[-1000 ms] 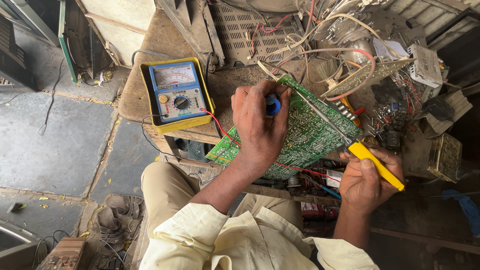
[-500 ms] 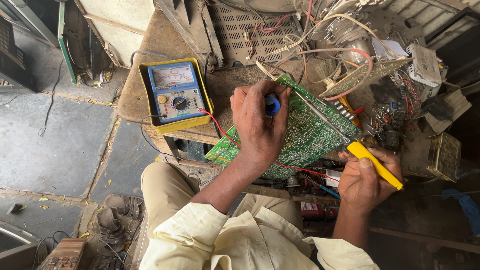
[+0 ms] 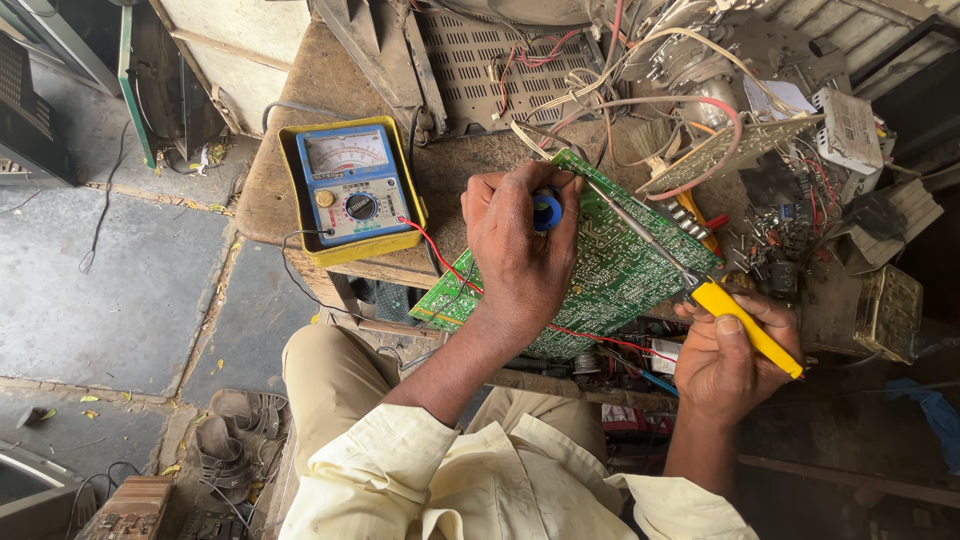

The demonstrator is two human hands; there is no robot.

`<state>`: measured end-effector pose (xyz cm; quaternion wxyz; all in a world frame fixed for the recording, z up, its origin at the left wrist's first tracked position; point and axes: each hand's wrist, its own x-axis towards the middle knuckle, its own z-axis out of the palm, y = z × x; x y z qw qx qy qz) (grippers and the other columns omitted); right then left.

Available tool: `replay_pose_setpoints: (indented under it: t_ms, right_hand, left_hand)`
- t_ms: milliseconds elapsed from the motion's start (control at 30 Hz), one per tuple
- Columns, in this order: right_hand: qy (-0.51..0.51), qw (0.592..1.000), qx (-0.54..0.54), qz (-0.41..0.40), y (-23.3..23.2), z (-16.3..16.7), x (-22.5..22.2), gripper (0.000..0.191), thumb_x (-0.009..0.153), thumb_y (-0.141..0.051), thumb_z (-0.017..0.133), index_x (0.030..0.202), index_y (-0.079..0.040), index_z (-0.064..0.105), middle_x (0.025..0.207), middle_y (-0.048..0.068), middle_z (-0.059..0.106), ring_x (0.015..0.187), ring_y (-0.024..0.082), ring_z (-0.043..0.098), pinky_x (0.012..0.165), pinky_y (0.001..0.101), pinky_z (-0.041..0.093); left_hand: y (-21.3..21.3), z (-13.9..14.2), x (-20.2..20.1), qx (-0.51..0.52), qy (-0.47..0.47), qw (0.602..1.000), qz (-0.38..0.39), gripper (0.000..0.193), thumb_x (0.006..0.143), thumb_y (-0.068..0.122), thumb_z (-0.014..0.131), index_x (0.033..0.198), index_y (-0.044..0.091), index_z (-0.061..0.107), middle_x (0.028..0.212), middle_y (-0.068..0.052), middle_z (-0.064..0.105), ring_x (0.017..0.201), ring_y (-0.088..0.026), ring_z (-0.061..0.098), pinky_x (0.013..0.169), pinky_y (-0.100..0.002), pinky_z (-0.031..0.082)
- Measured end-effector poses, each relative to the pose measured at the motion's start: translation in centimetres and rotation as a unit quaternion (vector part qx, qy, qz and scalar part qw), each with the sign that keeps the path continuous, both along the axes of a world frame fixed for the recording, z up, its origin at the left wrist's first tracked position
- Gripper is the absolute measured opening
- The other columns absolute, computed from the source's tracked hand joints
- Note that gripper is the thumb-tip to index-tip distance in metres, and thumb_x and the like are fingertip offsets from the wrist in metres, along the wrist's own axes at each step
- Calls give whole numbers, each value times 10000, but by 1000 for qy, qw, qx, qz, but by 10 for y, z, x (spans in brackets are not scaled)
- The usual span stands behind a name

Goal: The person solders a green circuit board using a soldering iron and solder wire, then tests connections with a multimeter. The person repeats soldering and testing steps across multiple points on the board.

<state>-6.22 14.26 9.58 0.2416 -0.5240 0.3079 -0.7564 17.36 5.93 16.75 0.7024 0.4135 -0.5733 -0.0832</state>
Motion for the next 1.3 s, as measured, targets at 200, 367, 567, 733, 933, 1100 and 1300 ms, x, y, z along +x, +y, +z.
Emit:
replay_pose_setpoints:
  t_ms: [200, 367, 567, 733, 933, 1100, 1300]
  right_hand:
    - [-5, 1000, 6, -1, -1, 1, 2, 178, 1045, -1, 623, 1205, 36, 555, 1081, 237, 673, 935, 320, 728, 859, 459, 650]
    - [-6, 1000, 2, 7, 0, 3, 5, 179, 1054, -4, 622, 1217, 35, 560, 1080, 231, 672, 921, 316, 727, 871, 443, 647]
    - [-9, 1000, -7, -5, 4, 5, 8, 177, 1055, 1, 614, 1219, 36, 560, 1115, 230, 670, 947, 318, 722, 877, 428, 642]
    - [-21, 1000, -9, -3, 5, 5, 12, 195, 1057, 17, 607, 1245, 26, 555, 1171, 232, 656, 1001, 320, 717, 891, 430, 645]
    - [-24, 1000, -5, -3, 7, 5, 12, 237, 1049, 26, 601, 1280, 15, 549, 1183, 234, 653, 1013, 320, 717, 893, 434, 649]
    - [-19, 1000, -9, -3, 8, 4, 12, 178, 1058, 20, 601, 1228, 34, 551, 1173, 234, 660, 1005, 315, 715, 891, 429, 646]
    - [-27, 1000, -9, 6, 9, 4, 12, 176, 1065, 7, 607, 1231, 33, 555, 1161, 235, 670, 998, 308, 716, 910, 430, 642]
  left_hand:
    - [0, 0, -1, 5, -3, 1000, 6, 331, 924, 66, 839, 1159, 84, 607, 1011, 8, 708, 905, -193, 532, 852, -346, 408]
    - [0, 1, 0, 2, 6, 1000, 7, 336, 926, 63, 832, 1169, 73, 600, 1024, 6, 721, 908, -186, 555, 874, -354, 407]
    - [5, 4, 1, -1, 54, 999, -3, 331, 932, 27, 829, 1162, 70, 596, 1009, -3, 726, 920, -175, 604, 848, -313, 433]
    - [12, 4, 9, 0, 66, 998, 14, 335, 932, 3, 833, 1163, 66, 598, 1014, -26, 728, 945, -176, 614, 833, -291, 461]
    - [23, 0, 20, 19, 96, 995, 7, 297, 957, 1, 815, 1157, 28, 597, 1004, -65, 705, 928, -154, 629, 842, -278, 505]
    - [33, -6, 28, 39, 141, 989, -20, 298, 983, -12, 790, 1189, 11, 576, 1034, -78, 726, 932, -97, 694, 801, -224, 557]
    - [45, -15, 33, 63, 152, 986, -24, 297, 985, -14, 781, 1194, 5, 570, 1030, -85, 725, 946, -90, 694, 822, -225, 562]
